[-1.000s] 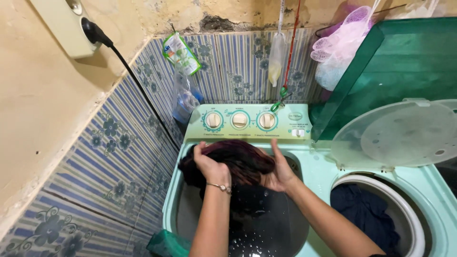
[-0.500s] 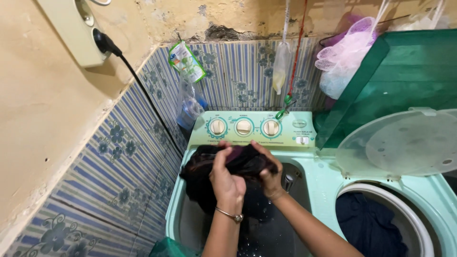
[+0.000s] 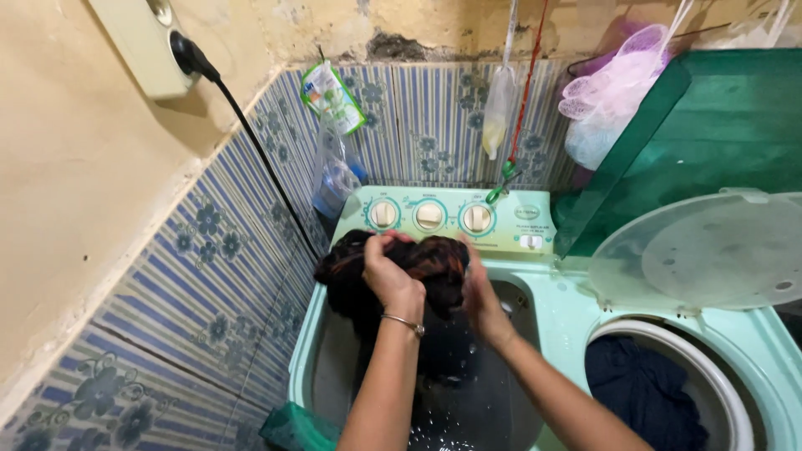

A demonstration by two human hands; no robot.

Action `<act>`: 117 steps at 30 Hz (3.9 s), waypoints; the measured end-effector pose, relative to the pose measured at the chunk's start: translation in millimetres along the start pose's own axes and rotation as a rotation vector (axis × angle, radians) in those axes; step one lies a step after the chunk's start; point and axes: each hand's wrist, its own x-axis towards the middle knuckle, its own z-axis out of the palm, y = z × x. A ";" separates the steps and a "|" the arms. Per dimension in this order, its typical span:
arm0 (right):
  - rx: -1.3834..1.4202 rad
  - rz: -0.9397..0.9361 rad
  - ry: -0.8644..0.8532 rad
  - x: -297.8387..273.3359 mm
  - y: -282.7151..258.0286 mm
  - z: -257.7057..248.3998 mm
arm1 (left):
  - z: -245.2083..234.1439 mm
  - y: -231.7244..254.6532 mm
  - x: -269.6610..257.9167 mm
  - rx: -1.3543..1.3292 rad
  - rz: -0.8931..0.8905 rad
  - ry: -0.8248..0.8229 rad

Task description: Hand wash several items of clothing in a twin-tub washing machine basin.

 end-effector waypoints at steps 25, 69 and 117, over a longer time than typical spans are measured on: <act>0.652 0.884 0.114 32.1 76.6 -71.2 | -70.9 -24.9 -52.2 1.450 0.755 -1.084; -1.607 0.255 -0.089 46.9 102.8 -5.4 | -158.0 -110.5 -44.4 1.446 -0.324 -0.163; -0.466 0.204 -0.008 89.5 39.0 -88.3 | -67.7 -19.9 -96.8 0.299 -0.536 -0.532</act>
